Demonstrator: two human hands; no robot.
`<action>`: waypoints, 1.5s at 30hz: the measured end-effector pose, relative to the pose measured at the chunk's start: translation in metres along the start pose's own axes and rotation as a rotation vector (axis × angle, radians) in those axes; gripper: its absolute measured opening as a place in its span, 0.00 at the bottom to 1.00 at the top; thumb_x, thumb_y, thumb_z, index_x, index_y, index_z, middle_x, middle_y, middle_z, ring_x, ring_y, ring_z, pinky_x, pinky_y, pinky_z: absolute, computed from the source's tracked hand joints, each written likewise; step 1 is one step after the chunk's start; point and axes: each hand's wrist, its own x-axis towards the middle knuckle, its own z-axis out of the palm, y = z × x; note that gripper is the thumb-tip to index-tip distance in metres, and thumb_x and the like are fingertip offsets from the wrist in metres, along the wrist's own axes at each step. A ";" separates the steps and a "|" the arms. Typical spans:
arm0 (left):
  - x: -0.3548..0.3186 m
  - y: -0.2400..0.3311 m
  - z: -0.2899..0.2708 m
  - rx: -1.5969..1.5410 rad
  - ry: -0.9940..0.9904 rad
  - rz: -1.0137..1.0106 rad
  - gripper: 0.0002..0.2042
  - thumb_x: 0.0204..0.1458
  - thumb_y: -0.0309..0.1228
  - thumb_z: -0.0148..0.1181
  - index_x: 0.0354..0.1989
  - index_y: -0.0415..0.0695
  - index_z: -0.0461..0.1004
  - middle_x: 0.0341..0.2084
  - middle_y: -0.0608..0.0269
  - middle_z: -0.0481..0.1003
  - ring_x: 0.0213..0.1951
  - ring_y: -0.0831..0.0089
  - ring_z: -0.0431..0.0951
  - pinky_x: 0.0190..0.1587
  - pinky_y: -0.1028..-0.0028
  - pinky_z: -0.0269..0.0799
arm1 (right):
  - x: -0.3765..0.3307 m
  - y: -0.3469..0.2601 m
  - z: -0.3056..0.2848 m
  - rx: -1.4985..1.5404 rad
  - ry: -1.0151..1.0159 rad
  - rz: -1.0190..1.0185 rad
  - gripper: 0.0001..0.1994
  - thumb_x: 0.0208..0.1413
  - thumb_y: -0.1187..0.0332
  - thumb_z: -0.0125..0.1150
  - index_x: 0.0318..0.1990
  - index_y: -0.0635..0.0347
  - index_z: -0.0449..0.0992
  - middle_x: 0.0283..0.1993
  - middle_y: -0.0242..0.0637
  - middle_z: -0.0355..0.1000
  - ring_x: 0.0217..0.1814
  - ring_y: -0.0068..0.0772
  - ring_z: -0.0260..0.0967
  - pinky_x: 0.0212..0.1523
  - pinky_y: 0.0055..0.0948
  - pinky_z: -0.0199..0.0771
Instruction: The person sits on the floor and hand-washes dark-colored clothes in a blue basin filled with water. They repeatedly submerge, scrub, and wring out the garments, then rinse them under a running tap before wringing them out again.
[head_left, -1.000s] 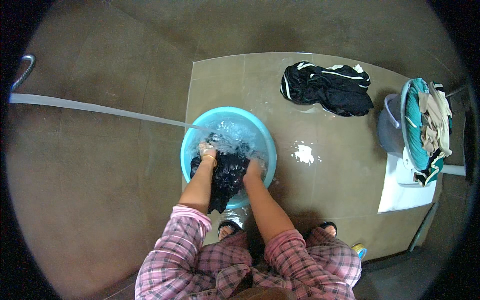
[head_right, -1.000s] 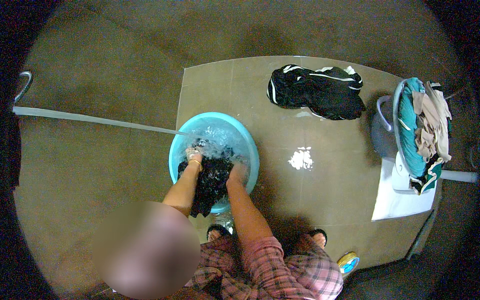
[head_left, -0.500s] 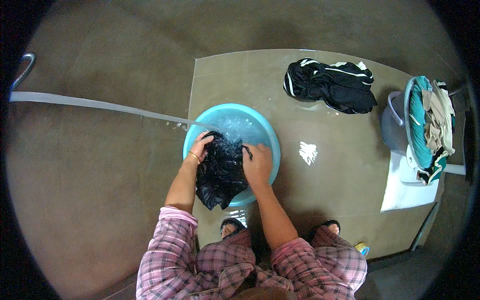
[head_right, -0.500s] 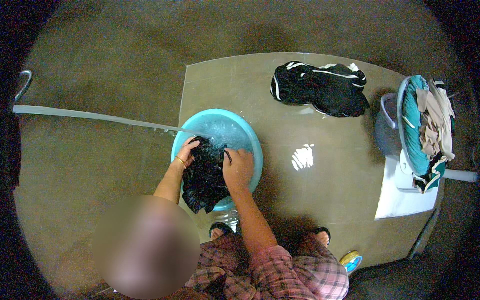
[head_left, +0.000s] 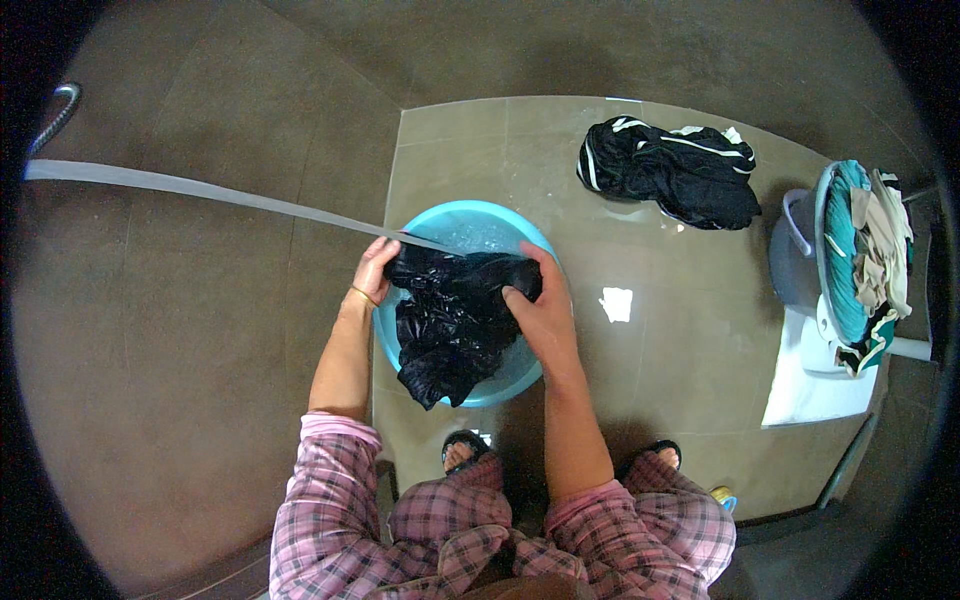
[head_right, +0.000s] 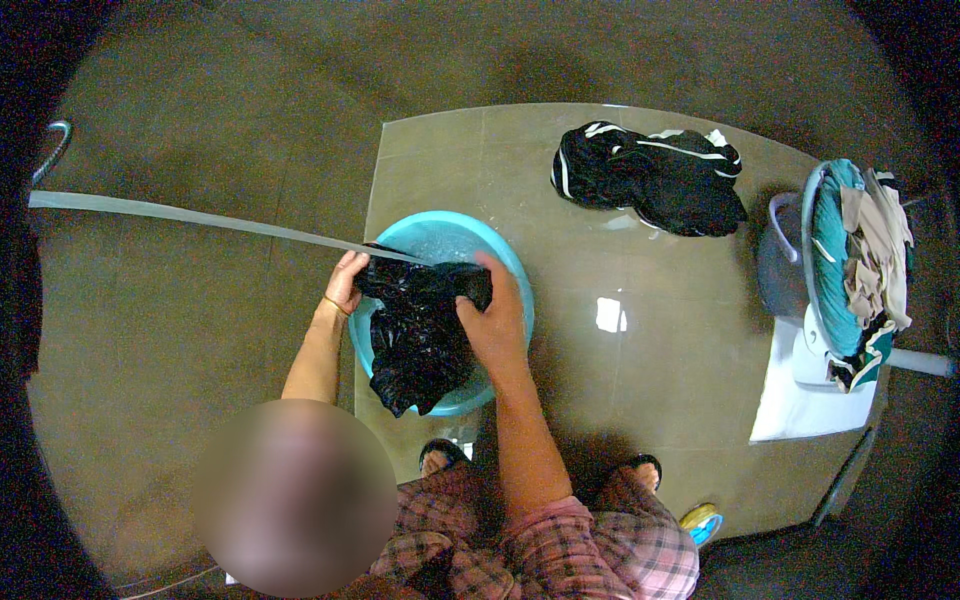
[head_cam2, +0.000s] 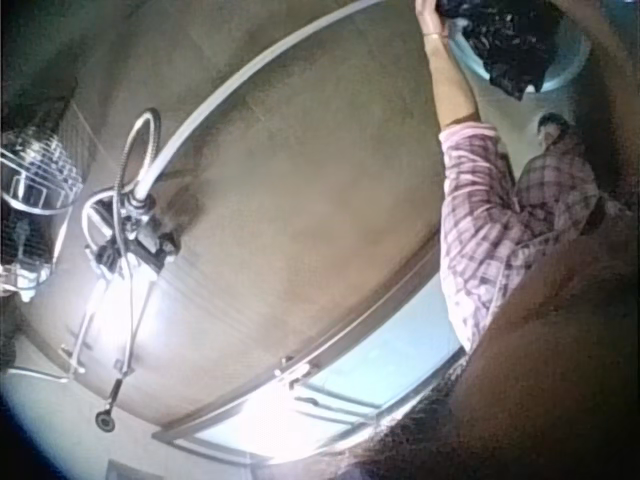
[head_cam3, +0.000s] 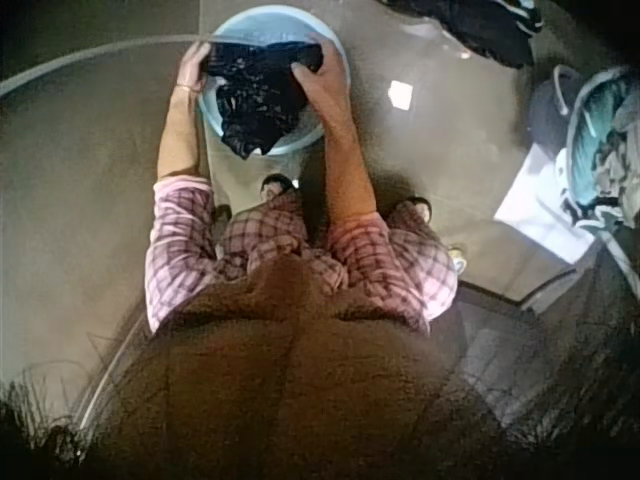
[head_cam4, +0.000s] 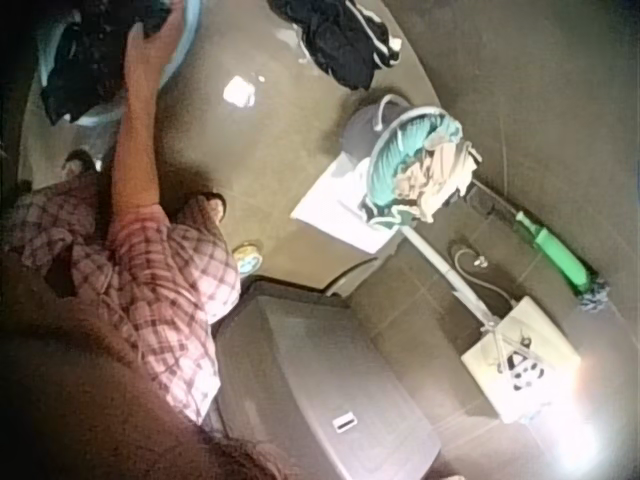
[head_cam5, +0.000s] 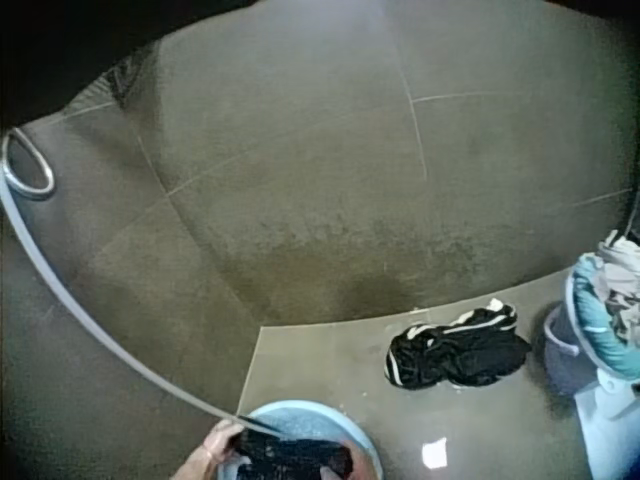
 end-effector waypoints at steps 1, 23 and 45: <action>0.001 0.005 0.013 0.157 -0.070 0.011 0.18 0.53 0.31 0.55 0.53 0.44 0.70 0.46 0.60 0.73 0.50 0.70 0.71 0.56 0.69 0.63 | 0.002 0.006 -0.001 -0.207 0.028 -0.032 0.26 0.42 0.76 0.59 0.54 0.52 0.67 0.53 0.51 0.64 0.58 0.53 0.60 0.60 0.42 0.58; -0.048 -0.058 0.150 0.608 -0.219 0.426 0.21 0.46 0.29 0.62 0.51 0.41 0.68 0.44 0.55 0.72 0.45 0.60 0.73 0.47 0.68 0.70 | 0.015 0.115 0.039 1.370 0.175 0.769 0.21 0.57 0.49 0.50 0.47 0.54 0.72 0.47 0.37 0.72 0.49 0.41 0.68 0.54 0.44 0.65; 0.033 -0.143 0.074 0.921 0.178 0.272 0.37 0.46 0.41 0.65 0.63 0.43 0.54 0.56 0.38 0.62 0.57 0.45 0.62 0.59 0.58 0.58 | 0.000 0.097 0.079 0.186 0.292 0.451 0.38 0.54 0.54 0.58 0.67 0.59 0.48 0.69 0.46 0.48 0.69 0.46 0.46 0.65 0.40 0.48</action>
